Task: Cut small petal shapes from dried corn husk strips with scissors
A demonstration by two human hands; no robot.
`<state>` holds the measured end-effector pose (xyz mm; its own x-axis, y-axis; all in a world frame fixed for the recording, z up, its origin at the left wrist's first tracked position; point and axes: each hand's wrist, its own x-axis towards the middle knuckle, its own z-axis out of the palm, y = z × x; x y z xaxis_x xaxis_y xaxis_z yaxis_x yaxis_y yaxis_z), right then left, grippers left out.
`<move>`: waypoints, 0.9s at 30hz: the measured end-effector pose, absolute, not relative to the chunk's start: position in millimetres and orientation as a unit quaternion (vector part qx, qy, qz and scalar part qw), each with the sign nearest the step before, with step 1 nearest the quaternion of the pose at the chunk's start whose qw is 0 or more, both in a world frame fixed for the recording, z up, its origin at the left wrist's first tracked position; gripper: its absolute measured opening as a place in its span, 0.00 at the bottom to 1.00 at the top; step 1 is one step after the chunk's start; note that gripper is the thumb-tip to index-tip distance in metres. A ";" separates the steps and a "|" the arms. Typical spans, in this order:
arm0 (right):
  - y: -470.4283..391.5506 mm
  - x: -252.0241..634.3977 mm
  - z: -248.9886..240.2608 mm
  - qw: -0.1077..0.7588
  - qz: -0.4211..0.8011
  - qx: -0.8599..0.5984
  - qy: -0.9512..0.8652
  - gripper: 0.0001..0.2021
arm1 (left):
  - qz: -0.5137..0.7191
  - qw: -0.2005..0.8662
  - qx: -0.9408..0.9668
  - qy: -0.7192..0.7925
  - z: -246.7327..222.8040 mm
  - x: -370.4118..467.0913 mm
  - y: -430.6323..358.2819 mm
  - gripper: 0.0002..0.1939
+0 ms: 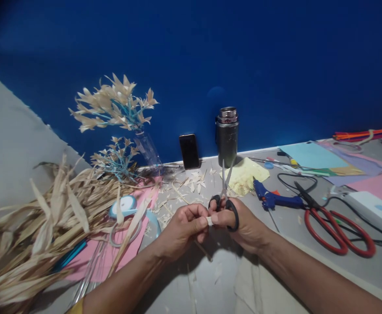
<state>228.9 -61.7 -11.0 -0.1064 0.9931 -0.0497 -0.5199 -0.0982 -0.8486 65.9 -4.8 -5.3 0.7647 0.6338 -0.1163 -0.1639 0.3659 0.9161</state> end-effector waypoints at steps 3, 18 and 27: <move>-63.3 233.8 -8.7 0.572 0.690 -0.306 -0.322 0.09 | 0.254 0.827 0.460 0.200 -3.4 65.3 -3.8 0.19; -63.1 231.5 -3.8 0.558 0.655 -0.355 -0.367 0.13 | 0.247 0.821 0.470 0.210 -3.1 65.1 -5.8 0.19; -64.2 232.1 -4.7 0.566 0.554 -0.445 -0.417 0.14 | 0.280 0.797 0.479 0.241 -7.1 66.7 -5.2 0.18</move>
<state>232.1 -64.2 -4.7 0.0379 0.9991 -0.0210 -0.2553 -0.0106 -0.9668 66.7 -5.2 -7.1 0.7274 0.6763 -0.1163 -0.2148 0.3853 0.8974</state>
